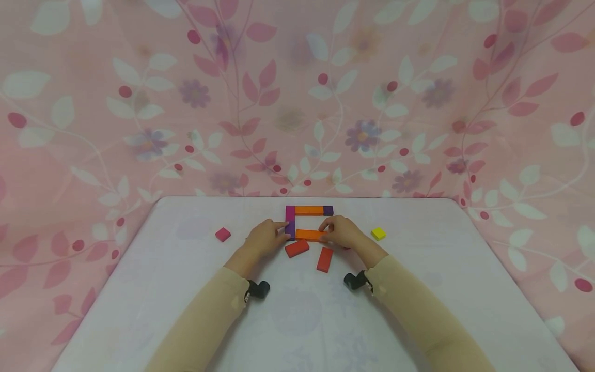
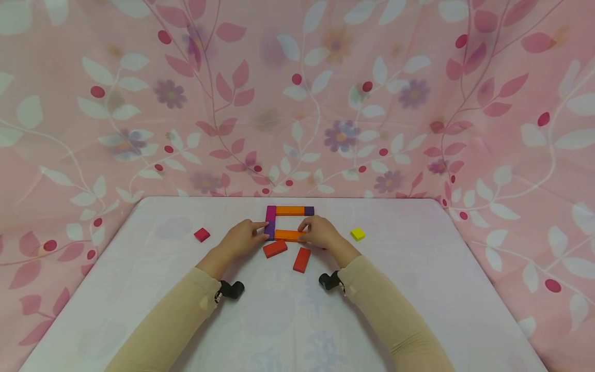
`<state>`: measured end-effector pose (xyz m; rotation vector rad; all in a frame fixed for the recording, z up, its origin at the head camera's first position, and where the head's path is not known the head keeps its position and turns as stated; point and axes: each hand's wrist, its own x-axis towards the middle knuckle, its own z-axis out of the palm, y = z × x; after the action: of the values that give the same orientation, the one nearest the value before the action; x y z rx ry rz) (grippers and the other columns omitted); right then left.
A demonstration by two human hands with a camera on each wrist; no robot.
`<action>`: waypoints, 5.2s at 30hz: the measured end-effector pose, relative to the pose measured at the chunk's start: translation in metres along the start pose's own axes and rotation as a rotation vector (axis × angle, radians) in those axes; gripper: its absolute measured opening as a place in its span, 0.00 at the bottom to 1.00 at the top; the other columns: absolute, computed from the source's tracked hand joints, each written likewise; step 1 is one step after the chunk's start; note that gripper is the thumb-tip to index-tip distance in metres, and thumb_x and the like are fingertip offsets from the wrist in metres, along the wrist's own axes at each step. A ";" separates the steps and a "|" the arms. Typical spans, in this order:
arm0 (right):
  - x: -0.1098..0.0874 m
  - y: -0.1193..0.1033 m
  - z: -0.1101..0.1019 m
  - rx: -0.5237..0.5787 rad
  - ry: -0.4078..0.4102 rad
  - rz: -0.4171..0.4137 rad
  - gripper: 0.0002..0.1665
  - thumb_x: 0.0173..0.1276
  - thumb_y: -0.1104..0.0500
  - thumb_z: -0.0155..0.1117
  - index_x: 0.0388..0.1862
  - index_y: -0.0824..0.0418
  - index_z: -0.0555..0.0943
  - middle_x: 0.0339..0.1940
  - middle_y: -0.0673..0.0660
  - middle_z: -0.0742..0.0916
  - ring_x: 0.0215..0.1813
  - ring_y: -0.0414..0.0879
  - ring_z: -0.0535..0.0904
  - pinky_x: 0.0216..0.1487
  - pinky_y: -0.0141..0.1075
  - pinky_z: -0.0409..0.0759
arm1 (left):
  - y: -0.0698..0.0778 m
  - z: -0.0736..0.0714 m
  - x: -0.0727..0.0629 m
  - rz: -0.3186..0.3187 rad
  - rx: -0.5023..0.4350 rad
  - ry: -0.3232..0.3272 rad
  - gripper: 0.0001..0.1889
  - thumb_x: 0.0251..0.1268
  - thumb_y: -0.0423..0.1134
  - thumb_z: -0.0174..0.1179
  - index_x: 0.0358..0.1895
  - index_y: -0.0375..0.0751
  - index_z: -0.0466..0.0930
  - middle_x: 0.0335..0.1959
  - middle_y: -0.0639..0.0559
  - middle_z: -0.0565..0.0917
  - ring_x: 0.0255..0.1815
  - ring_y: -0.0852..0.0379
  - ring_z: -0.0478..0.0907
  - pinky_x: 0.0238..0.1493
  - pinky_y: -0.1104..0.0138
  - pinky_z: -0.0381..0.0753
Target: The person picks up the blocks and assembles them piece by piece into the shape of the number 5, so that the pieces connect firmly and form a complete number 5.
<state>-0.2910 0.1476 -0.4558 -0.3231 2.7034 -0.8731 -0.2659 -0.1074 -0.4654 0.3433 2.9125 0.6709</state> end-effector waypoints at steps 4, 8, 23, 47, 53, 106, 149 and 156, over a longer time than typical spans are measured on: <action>0.000 0.000 0.000 0.004 -0.005 0.009 0.15 0.63 0.52 0.75 0.47 0.53 0.87 0.35 0.56 0.78 0.25 0.48 0.72 0.23 0.35 0.73 | -0.001 0.002 0.001 0.004 0.000 0.003 0.28 0.69 0.51 0.63 0.70 0.53 0.74 0.33 0.50 0.73 0.34 0.54 0.71 0.38 0.65 0.74; 0.000 -0.001 0.000 0.006 -0.004 0.010 0.15 0.63 0.52 0.75 0.47 0.53 0.87 0.35 0.56 0.78 0.25 0.48 0.72 0.22 0.35 0.73 | -0.004 0.004 0.003 0.012 -0.001 0.009 0.27 0.69 0.51 0.64 0.70 0.52 0.74 0.32 0.50 0.73 0.33 0.54 0.70 0.37 0.65 0.73; -0.001 0.000 -0.002 0.006 0.010 -0.009 0.16 0.62 0.52 0.75 0.47 0.54 0.86 0.35 0.55 0.78 0.29 0.49 0.73 0.24 0.35 0.73 | -0.003 0.002 0.002 -0.019 -0.016 0.001 0.29 0.69 0.52 0.63 0.71 0.53 0.73 0.34 0.50 0.74 0.37 0.54 0.72 0.45 0.62 0.78; -0.002 0.000 0.000 0.021 0.000 0.011 0.15 0.63 0.52 0.75 0.47 0.54 0.87 0.36 0.55 0.78 0.25 0.48 0.72 0.22 0.35 0.73 | -0.003 0.004 0.003 -0.033 0.006 -0.011 0.28 0.69 0.53 0.63 0.71 0.54 0.73 0.35 0.52 0.76 0.40 0.54 0.75 0.52 0.59 0.79; -0.002 0.000 0.001 0.037 -0.003 0.015 0.14 0.63 0.53 0.75 0.46 0.54 0.87 0.34 0.55 0.77 0.20 0.46 0.69 0.19 0.34 0.72 | -0.002 0.004 0.003 -0.047 0.003 -0.019 0.28 0.69 0.53 0.63 0.71 0.56 0.73 0.34 0.51 0.76 0.38 0.54 0.74 0.49 0.60 0.79; -0.053 0.060 -0.068 0.015 0.168 -0.005 0.16 0.70 0.52 0.66 0.50 0.61 0.84 0.34 0.56 0.77 0.31 0.48 0.71 0.31 0.39 0.70 | -0.007 0.006 0.005 -0.030 -0.021 0.010 0.27 0.70 0.55 0.61 0.70 0.55 0.74 0.63 0.49 0.80 0.67 0.45 0.72 0.69 0.51 0.68; -0.061 0.123 -0.071 0.052 0.123 0.077 0.22 0.61 0.57 0.76 0.53 0.62 0.83 0.38 0.58 0.76 0.41 0.52 0.70 0.37 0.40 0.69 | -0.003 0.004 0.002 -0.030 0.003 0.000 0.27 0.70 0.54 0.62 0.69 0.55 0.75 0.65 0.47 0.79 0.68 0.43 0.72 0.68 0.49 0.68; -0.061 0.121 -0.071 0.060 0.090 0.083 0.23 0.60 0.58 0.76 0.54 0.61 0.83 0.39 0.58 0.76 0.42 0.52 0.70 0.38 0.40 0.69 | -0.003 0.003 0.002 -0.001 0.042 0.025 0.26 0.70 0.53 0.62 0.69 0.55 0.75 0.63 0.46 0.80 0.65 0.42 0.74 0.67 0.50 0.70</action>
<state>-0.2727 0.3000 -0.4609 -0.1619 2.7436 -0.9638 -0.2676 -0.1079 -0.4698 0.3404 2.9538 0.6196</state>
